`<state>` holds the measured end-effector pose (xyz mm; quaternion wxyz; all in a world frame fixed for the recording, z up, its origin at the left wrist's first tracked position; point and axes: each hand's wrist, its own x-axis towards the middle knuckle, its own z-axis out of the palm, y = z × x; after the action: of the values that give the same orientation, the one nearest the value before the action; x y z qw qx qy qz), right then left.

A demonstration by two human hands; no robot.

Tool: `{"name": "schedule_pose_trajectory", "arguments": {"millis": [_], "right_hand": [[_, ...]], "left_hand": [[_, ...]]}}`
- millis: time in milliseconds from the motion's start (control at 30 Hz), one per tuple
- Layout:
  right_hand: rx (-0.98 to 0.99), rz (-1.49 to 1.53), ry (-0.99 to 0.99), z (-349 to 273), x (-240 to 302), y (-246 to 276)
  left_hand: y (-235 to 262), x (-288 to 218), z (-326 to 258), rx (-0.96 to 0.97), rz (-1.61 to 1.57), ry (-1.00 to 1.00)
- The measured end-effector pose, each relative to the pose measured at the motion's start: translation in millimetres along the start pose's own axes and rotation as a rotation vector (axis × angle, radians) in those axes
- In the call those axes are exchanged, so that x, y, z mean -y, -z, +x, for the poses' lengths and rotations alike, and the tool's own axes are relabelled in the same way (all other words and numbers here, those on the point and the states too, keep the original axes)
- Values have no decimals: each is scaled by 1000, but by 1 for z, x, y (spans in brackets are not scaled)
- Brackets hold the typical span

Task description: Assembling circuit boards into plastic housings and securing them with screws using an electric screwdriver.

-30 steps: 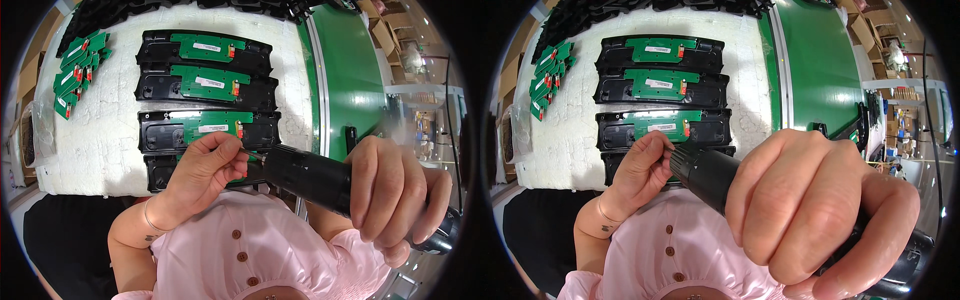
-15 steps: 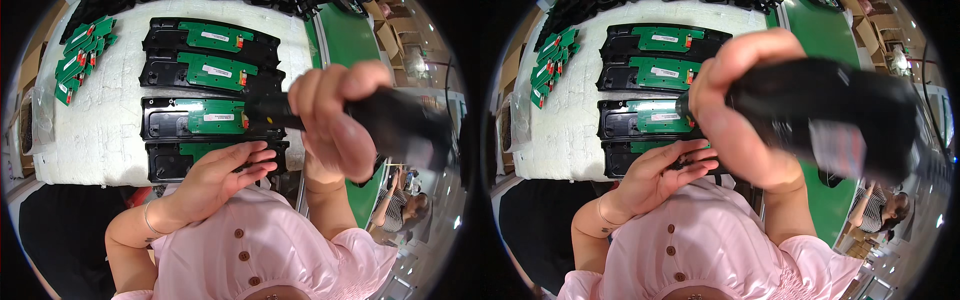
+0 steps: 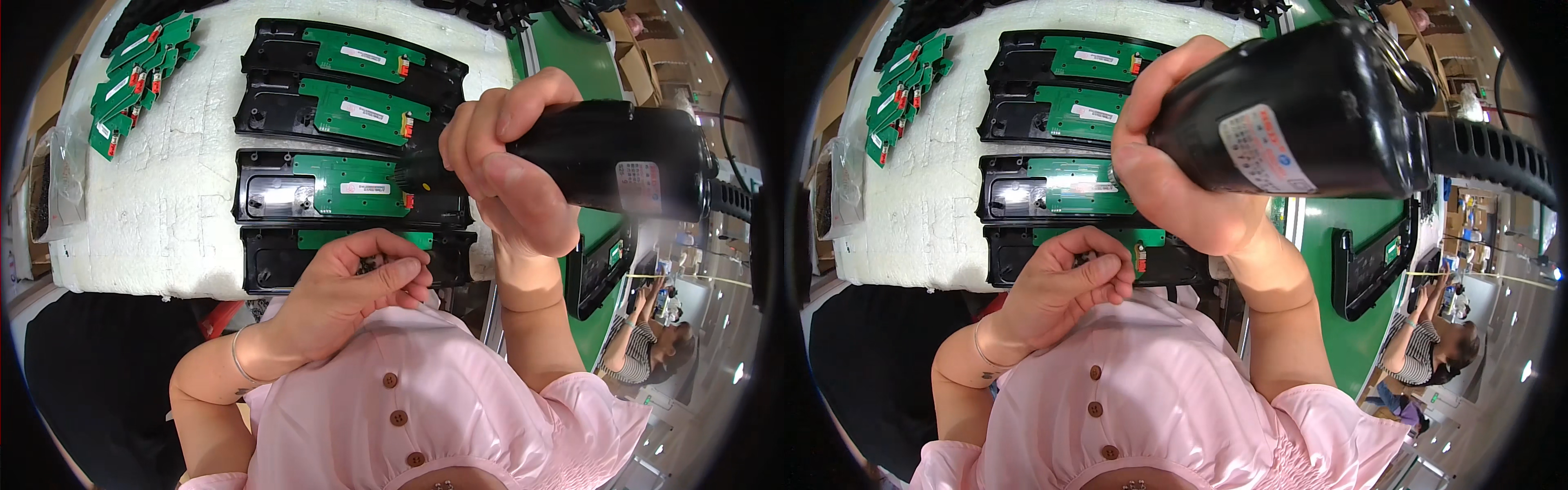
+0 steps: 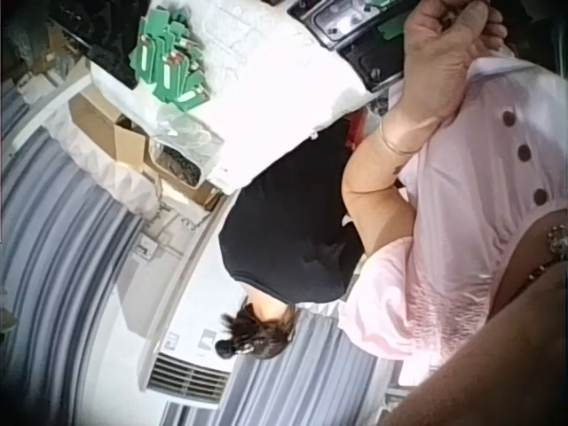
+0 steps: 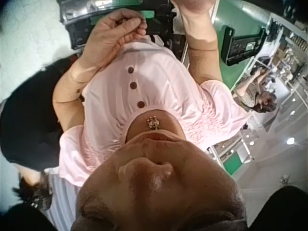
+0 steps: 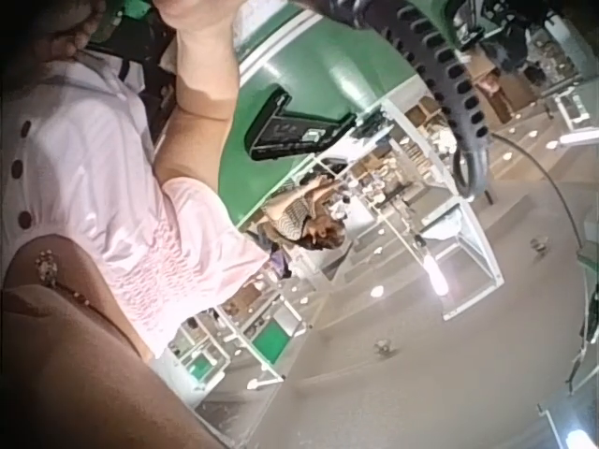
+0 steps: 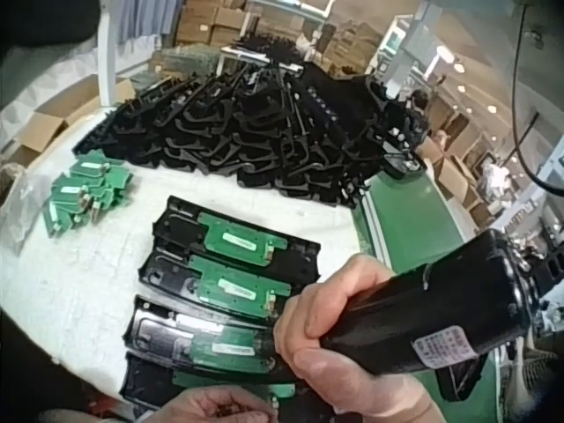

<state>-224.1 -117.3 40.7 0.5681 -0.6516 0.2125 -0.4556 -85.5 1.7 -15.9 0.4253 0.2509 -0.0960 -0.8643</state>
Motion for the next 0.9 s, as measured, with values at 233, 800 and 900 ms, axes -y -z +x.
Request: {"name": "schedule_pose_trajectory", "arguments": {"millis": [233,800,900], "right_hand": [[11,-78,25,-1,3,-11],[225,166,238,-23,69,0],[236,248,337,-8,53,-10]], "left_hand": [[1,-5,2,-122,-103,-72],[5,6,17,-18,-290,-151],[-9,5,18,-33,-254,-120]]}}
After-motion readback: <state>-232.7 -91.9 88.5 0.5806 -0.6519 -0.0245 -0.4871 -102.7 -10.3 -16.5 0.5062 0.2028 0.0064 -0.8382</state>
